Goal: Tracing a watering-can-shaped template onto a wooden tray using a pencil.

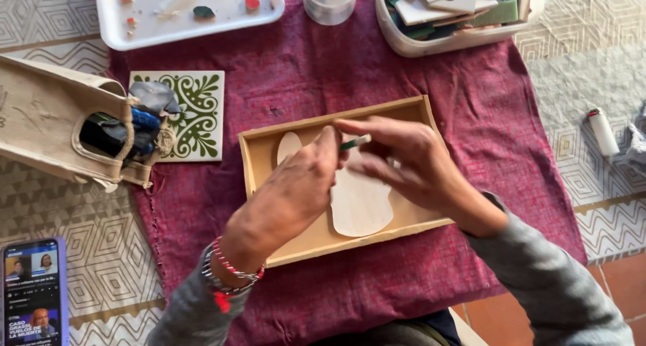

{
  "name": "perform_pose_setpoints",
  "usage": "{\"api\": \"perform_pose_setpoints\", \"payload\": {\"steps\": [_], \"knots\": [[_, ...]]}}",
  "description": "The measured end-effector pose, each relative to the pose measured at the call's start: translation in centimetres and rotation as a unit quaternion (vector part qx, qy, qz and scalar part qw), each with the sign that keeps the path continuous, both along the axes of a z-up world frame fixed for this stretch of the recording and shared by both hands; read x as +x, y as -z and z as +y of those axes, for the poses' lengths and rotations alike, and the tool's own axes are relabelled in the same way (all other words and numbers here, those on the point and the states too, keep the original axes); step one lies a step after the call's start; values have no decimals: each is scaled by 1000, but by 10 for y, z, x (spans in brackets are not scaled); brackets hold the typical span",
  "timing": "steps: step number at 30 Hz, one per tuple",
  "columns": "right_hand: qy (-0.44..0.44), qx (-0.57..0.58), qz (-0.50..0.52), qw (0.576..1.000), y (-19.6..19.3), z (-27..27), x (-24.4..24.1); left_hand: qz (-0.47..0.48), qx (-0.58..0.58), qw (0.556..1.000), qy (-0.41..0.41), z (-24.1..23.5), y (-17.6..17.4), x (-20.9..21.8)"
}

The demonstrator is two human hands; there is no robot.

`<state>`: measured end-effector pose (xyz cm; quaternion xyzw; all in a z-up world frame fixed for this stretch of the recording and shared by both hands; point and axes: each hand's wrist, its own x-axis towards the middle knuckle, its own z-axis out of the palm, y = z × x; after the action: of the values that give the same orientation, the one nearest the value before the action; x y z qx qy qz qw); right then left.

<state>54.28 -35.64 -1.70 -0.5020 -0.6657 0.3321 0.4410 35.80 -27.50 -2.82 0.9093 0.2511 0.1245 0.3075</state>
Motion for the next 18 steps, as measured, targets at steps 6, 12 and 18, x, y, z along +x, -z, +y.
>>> {"api": "perform_pose_setpoints", "payload": {"steps": [6,12,18], "knots": [[61,-18,205,977,20,25,-6,-35,282,934,-216,-38,55,13],[57,-23,286,956,77,61,-12,167,360,901,-177,-85,73,6],[70,27,73,995,100,61,-36,224,422,870,-121,-74,71,-11]]}}
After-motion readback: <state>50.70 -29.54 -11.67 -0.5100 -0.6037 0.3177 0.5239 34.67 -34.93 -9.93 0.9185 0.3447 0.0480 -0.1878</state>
